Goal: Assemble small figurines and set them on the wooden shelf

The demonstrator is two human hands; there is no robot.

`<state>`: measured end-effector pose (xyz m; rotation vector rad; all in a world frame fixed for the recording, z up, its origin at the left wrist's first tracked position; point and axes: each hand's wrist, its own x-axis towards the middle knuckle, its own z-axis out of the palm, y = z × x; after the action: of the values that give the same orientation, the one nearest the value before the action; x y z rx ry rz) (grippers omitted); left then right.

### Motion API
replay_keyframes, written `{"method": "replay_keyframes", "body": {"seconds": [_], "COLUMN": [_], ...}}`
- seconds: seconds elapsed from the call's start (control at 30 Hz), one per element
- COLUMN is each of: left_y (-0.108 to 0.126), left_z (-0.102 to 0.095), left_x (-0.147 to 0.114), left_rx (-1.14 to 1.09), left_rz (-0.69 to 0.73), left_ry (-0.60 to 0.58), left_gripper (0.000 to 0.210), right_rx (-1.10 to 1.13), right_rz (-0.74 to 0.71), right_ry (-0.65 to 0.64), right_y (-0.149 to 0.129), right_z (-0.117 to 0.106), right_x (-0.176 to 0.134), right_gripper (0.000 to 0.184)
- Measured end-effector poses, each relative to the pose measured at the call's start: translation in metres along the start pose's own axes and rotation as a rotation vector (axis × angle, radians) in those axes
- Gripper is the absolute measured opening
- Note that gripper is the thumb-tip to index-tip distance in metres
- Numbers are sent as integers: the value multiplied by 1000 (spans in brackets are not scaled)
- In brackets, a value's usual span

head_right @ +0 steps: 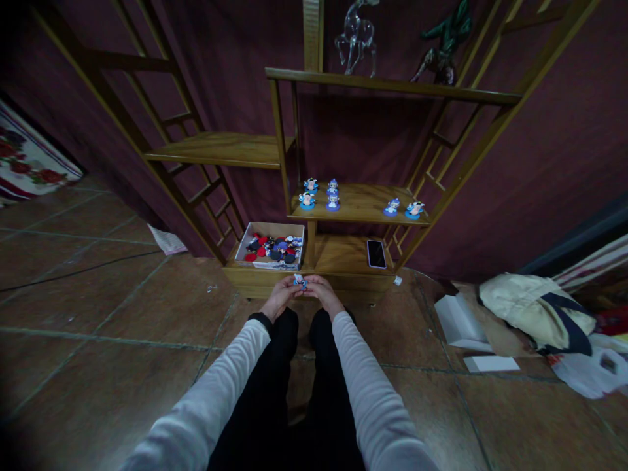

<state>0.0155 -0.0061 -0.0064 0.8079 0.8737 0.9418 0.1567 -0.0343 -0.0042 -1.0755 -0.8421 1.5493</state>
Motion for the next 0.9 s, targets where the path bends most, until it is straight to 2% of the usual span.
{"method": "replay_keyframes", "body": {"seconds": [0.67, 0.9], "left_y": [-2, -3], "left_z": [2, 2], "left_x": [2, 2], "left_rx": [69, 37], "left_rz": [100, 89], "left_ry": [97, 46], "left_gripper": [35, 35], "right_rx": [-23, -26], "right_rz": [43, 59], "right_ry": [2, 14], "right_y": [-1, 1], "right_z": [3, 1], "right_x": [-1, 1], "right_gripper": [35, 35]}}
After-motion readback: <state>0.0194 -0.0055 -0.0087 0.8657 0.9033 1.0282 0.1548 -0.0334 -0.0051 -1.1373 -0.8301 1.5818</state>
